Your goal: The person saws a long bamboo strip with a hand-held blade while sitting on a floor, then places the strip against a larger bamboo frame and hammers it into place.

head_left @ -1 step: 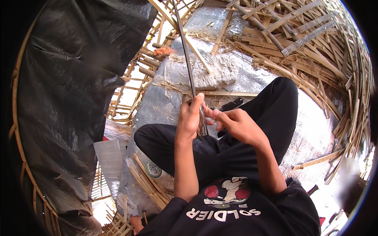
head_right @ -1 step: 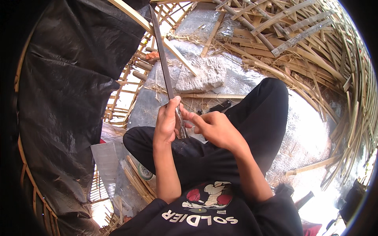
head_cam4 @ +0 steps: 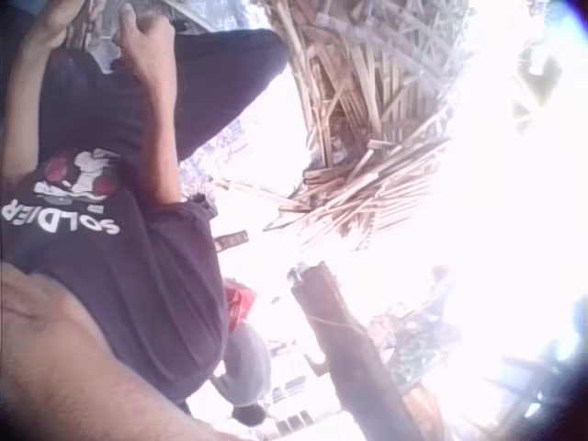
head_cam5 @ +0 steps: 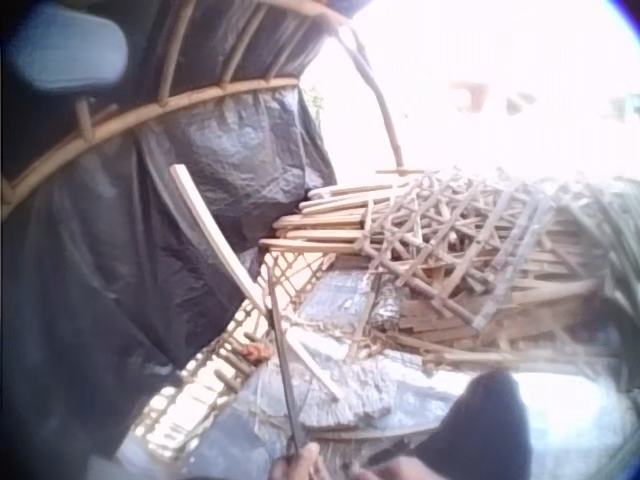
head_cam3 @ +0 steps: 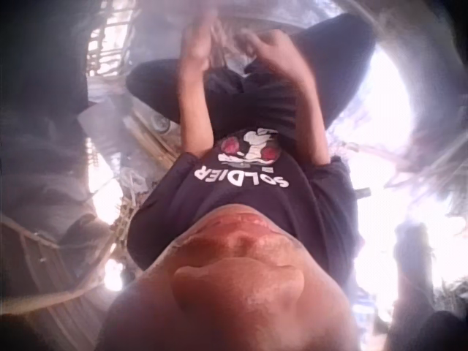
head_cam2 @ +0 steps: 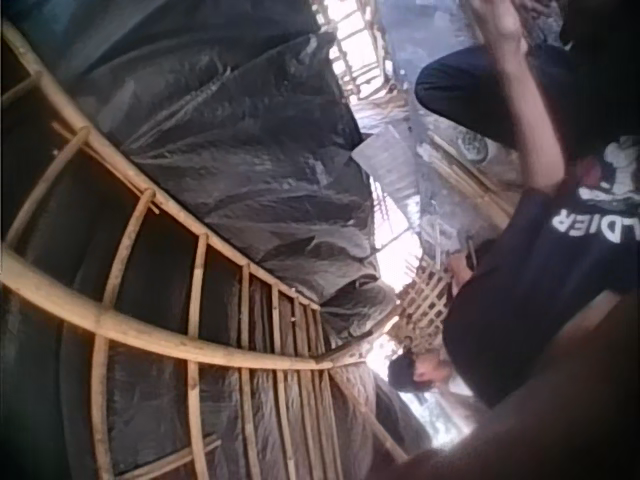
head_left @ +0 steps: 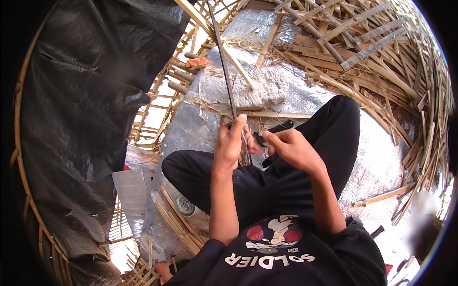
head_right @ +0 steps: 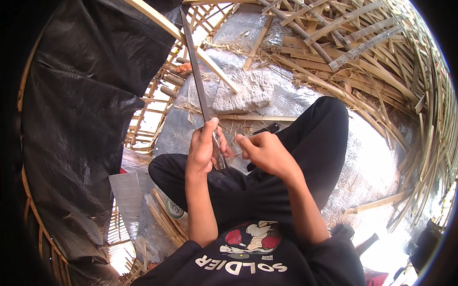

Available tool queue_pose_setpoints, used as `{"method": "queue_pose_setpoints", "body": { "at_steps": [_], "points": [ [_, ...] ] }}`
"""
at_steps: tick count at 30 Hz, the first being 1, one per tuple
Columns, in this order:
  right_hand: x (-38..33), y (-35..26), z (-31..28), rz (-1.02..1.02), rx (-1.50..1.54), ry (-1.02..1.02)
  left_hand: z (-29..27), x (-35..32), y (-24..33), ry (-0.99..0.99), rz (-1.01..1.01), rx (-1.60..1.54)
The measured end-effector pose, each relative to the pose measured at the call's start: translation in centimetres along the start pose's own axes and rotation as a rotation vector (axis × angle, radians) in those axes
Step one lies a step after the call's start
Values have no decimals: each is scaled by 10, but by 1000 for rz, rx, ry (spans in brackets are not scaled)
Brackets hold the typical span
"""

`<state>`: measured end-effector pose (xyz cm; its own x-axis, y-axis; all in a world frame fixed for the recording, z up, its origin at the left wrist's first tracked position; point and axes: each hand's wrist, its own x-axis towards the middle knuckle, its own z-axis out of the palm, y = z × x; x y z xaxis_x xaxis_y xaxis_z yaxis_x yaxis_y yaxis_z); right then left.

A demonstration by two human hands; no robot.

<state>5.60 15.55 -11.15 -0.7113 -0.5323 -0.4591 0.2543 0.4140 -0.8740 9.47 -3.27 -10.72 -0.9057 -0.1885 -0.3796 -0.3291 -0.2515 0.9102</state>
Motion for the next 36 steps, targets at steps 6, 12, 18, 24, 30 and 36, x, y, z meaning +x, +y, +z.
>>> {"method": "queue_pose_setpoints", "body": {
  "at_steps": [6, 12, 18, 24, 30, 36],
  "points": [
    [109, 122, 26, -328, -775, 385, -4, -4, 19, 47, -72, -97],
    [123, 151, 44, -315, -1252, 285, -27, -14, 29, -9, -129, -106],
    [121, 128, 31, -231, -980, 99, -43, -24, 28, -6, -141, -94],
    [96, 42, -4, -467, -168, 375, -48, -26, 32, 1, -145, -118],
    [65, 8, -32, -62, 581, 122, -53, -23, 28, -23, -128, -103],
    [32, 33, -41, -487, 32, 684, -37, -17, 29, -81, -145, -19]
  ]
}}
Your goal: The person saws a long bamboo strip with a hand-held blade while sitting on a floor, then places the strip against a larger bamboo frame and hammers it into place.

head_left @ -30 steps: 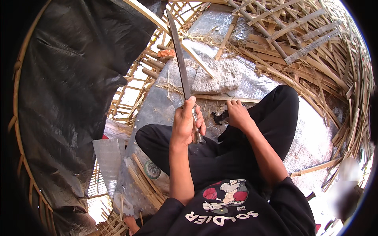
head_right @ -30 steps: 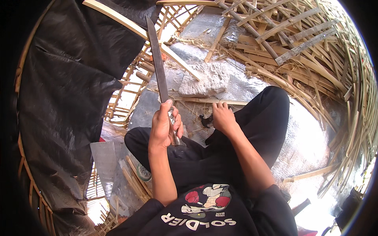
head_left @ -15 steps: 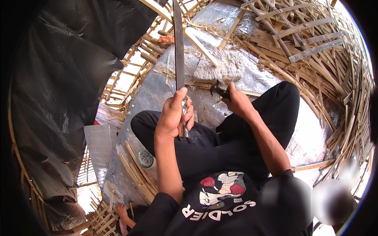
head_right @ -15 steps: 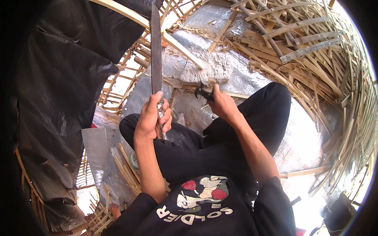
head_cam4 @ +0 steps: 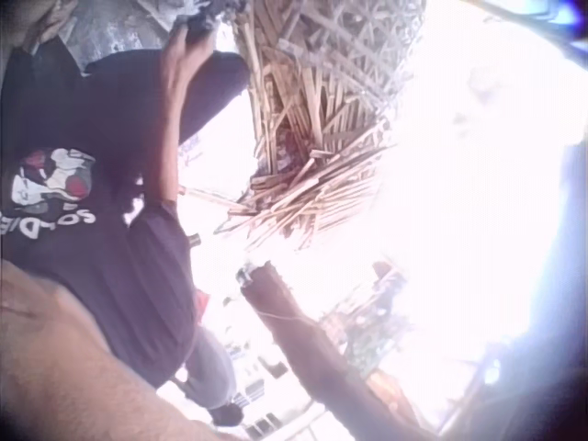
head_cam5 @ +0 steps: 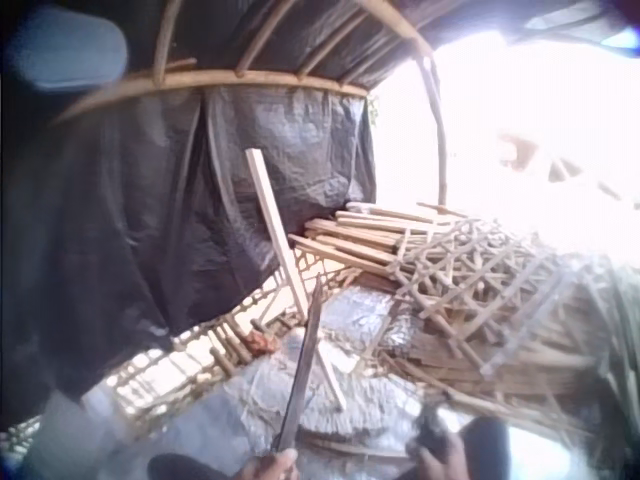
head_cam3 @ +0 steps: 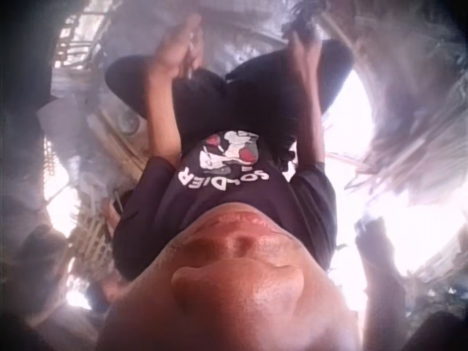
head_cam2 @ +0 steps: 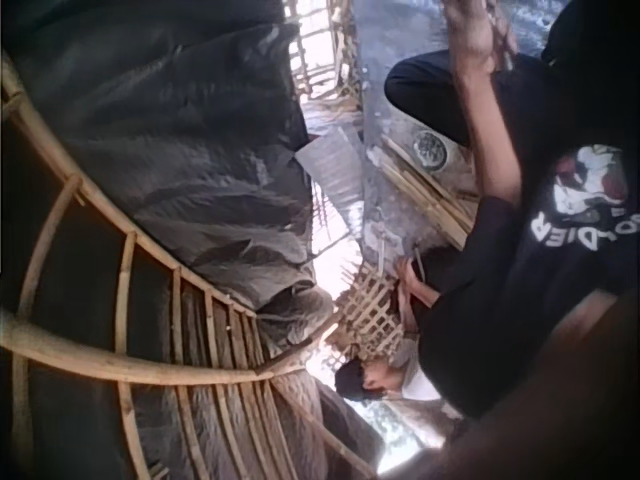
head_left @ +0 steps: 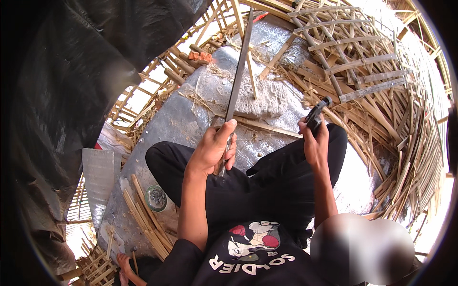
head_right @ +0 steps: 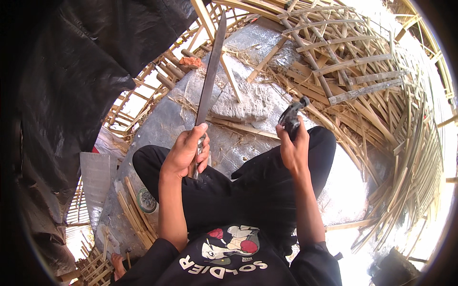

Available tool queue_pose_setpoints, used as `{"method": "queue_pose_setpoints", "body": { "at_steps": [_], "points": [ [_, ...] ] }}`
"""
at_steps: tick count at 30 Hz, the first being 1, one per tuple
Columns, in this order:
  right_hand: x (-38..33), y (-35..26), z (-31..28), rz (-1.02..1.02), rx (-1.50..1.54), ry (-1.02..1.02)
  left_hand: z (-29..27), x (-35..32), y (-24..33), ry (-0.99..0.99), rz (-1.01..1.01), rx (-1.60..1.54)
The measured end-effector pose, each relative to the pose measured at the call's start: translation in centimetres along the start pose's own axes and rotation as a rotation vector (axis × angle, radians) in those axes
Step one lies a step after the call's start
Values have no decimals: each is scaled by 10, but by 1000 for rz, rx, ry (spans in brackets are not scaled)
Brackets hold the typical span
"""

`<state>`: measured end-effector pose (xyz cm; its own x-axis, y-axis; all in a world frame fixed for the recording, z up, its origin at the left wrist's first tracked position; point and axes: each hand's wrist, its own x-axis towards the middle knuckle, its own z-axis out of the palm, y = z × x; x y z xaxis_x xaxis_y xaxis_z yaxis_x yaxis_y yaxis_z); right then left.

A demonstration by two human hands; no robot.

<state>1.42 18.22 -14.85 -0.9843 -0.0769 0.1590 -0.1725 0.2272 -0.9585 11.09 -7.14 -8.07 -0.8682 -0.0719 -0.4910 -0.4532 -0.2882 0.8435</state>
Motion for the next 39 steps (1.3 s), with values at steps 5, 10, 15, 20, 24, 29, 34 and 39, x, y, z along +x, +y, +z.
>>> {"method": "queue_pose_setpoints", "body": {
  "at_steps": [5, 10, 15, 20, 24, 29, 34, 39],
  "points": [
    [31, -27, -32, 605, -144, -143, 10, -3, 6, -15, 48, 54],
    [76, -91, -48, 235, -484, -402, 10, 1, 3, 0, 23, 38],
    [123, -184, -37, -450, -578, -244, 7, -2, 5, 3, 13, 23],
    [161, -236, -17, -666, -391, -7, 3, -2, 6, 19, 5, -9],
    [181, -203, 21, -790, -196, -57, 4, 2, 2, -7, 71, 0],
    [180, -196, 27, -754, -737, -354, -6, 4, 5, 7, 20, -21],
    [171, -264, 25, -661, -418, -144, -8, 2, -1, 47, 31, -8],
    [183, -165, 38, -611, -907, -558, -2, -5, 5, 20, -4, 5]
  ]
}}
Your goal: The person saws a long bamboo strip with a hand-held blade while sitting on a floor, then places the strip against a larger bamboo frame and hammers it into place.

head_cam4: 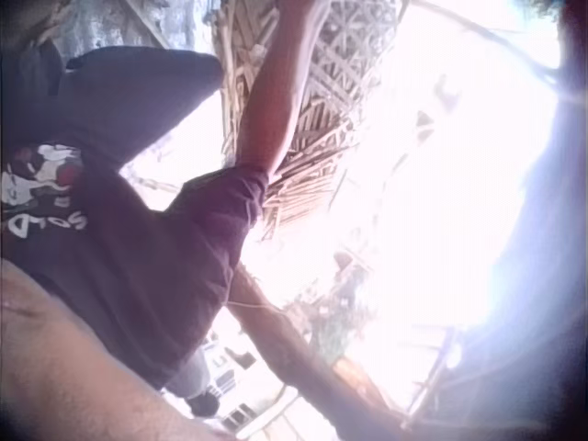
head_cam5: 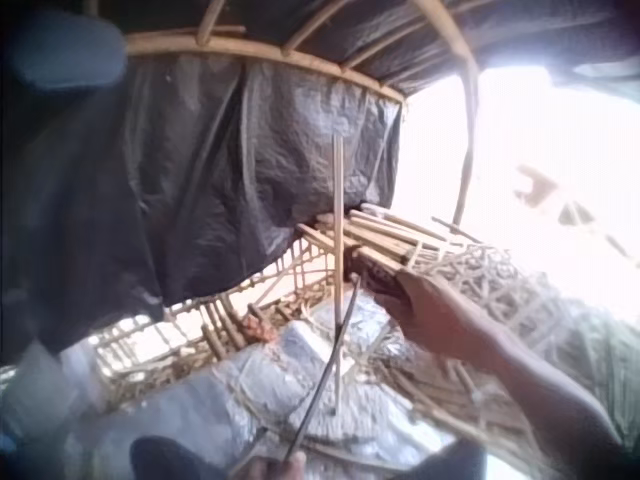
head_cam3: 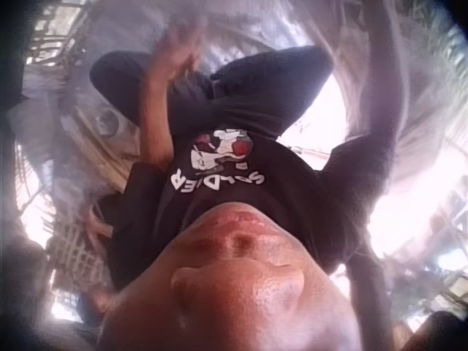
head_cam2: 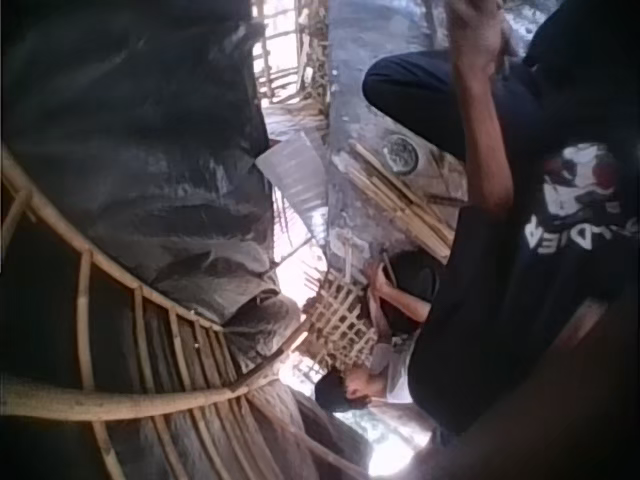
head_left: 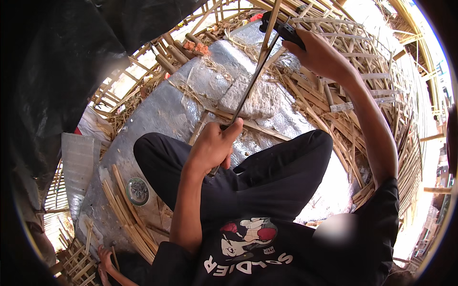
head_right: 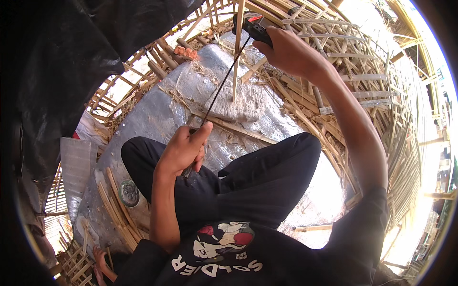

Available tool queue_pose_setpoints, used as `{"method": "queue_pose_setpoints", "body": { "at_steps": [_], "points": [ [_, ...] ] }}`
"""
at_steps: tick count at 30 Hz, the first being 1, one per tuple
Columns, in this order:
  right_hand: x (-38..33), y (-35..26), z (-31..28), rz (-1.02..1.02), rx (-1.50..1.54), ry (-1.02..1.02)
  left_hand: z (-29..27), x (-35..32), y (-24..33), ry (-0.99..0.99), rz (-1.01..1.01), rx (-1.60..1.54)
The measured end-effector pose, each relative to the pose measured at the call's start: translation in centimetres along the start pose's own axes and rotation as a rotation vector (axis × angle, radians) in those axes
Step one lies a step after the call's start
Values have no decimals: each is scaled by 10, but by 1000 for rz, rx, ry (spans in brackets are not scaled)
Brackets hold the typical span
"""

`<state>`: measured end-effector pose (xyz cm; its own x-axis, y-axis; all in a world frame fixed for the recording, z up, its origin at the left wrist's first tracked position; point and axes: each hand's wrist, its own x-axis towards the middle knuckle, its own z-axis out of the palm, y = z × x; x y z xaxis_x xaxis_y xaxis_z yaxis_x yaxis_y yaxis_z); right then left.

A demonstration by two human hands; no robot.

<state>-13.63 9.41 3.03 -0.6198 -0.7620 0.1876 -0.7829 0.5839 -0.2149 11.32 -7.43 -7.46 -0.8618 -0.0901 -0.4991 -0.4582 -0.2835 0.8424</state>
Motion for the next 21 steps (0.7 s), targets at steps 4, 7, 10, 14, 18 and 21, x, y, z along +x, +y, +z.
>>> {"method": "queue_pose_setpoints", "body": {
  "at_steps": [4, 7, 10, 14, 18, 21],
  "points": [
    [-9, -16, -48, 88, 46, 230, -1, 7, -5, -31, 40, 131],
    [-13, -46, -87, 102, 329, 482, -1, -2, -6, -21, 20, 76],
    [-9, -61, -94, 41, 539, 699, 0, -4, 1, -16, 36, 52],
    [-17, 10, 8, -53, -47, 73, -5, -9, -3, 98, 48, 55],
    [-29, -15, -9, 11, 144, 173, -19, 1, -9, 248, 78, 111],
    [-17, -33, -47, -50, 294, 455, -28, -7, -7, 303, 46, 88]
  ]
}}
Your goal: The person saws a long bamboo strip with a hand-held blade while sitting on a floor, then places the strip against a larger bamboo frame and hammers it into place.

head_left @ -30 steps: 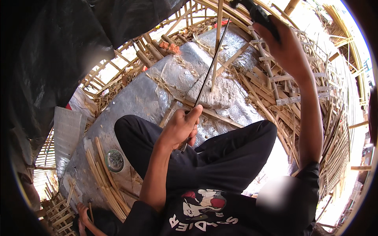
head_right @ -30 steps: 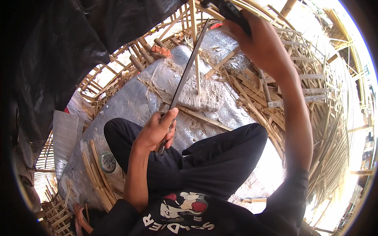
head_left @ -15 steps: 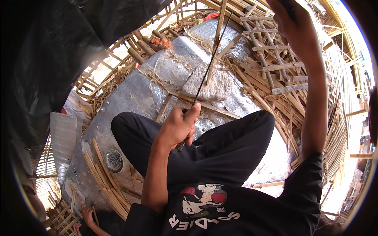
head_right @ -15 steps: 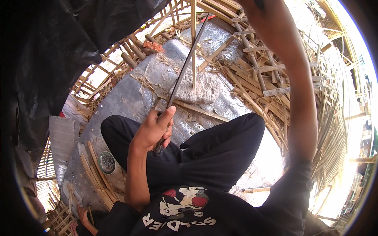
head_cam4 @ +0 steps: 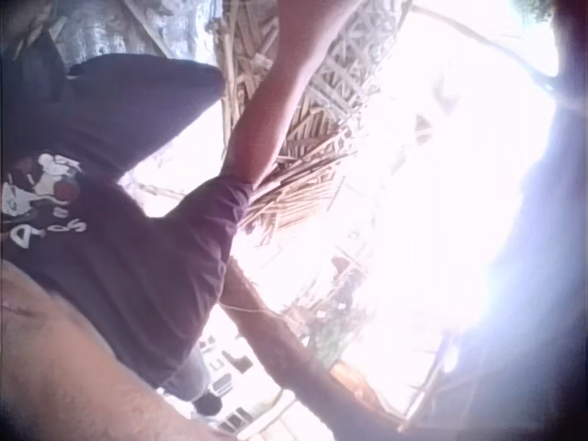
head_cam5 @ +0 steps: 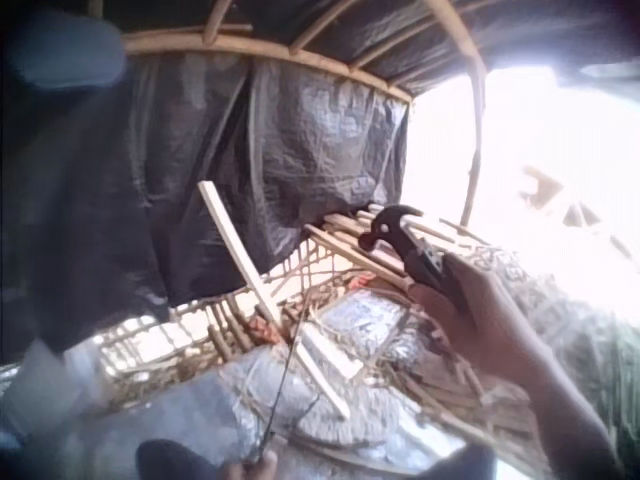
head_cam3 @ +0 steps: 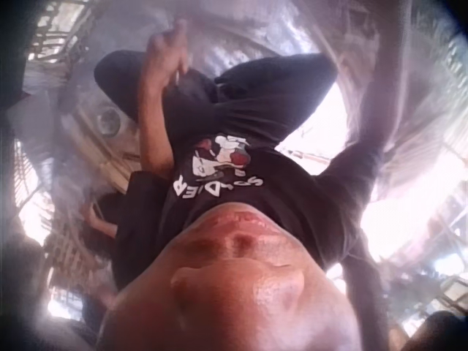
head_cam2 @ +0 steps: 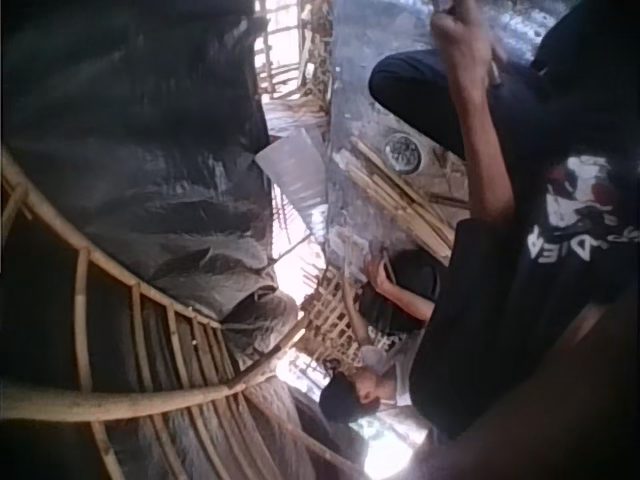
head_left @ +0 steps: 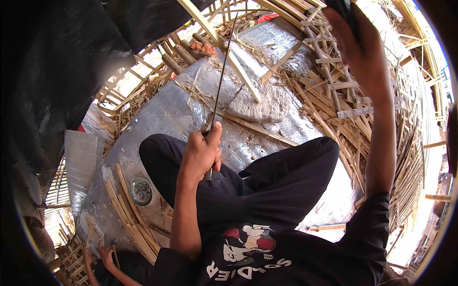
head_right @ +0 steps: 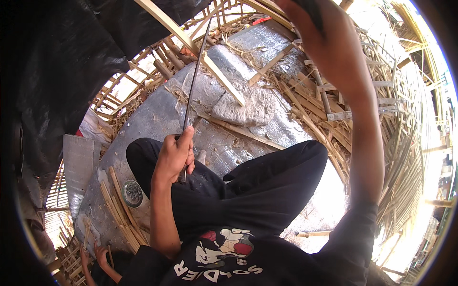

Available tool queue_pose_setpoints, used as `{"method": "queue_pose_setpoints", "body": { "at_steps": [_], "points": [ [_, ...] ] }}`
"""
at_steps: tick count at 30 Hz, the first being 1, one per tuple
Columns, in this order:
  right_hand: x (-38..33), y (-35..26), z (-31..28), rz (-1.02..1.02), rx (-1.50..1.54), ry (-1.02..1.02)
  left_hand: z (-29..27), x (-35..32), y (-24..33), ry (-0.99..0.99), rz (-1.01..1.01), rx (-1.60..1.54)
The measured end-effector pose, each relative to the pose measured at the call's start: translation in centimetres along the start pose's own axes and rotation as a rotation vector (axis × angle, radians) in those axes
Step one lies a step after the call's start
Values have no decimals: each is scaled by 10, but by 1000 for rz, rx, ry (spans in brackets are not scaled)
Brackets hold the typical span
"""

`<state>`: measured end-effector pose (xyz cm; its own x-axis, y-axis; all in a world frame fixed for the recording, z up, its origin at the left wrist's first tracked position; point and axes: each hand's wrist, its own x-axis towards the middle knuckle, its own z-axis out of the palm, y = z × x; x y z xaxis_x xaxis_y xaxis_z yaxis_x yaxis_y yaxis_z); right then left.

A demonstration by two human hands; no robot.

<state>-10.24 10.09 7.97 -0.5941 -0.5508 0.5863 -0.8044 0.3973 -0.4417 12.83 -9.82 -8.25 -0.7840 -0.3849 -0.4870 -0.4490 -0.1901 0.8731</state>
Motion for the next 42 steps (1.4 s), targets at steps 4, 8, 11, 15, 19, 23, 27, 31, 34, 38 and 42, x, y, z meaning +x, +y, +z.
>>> {"method": "queue_pose_setpoints", "body": {
  "at_steps": [4, 8, 11, 15, 19, 23, 27, 31, 34, 38, 42],
  "points": [
    [32, -54, 5, 90, 99, 172, -13, 5, -14, 42, -24, -45],
    [38, -47, 19, 64, 33, 188, -9, 4, -18, 16, 20, -62],
    [31, -49, 35, 97, -169, 173, -7, -1, -12, -21, 16, -45],
    [45, -22, 25, 181, -132, -60, -2, -5, -9, -24, 30, -40],
    [54, -43, 15, 349, 98, 41, 4, -8, -9, -78, 29, -31],
    [15, -2, 42, 99, 456, 105, 14, -14, -4, -184, -3, 15],
    [-17, 20, 57, 313, 279, -64, 22, -17, -1, -217, -31, 16],
    [-30, 32, 48, 313, 179, -57, 30, -22, 3, -254, -32, 12],
    [-39, 39, 38, 261, 7, -166, 36, -25, 2, -275, -36, -31],
    [-37, 36, 17, 240, -80, -275, 47, -29, -1, -276, -36, 12],
    [-29, 32, -3, 231, 23, -59, 49, -28, -6, -240, -24, 11]
  ]
}}
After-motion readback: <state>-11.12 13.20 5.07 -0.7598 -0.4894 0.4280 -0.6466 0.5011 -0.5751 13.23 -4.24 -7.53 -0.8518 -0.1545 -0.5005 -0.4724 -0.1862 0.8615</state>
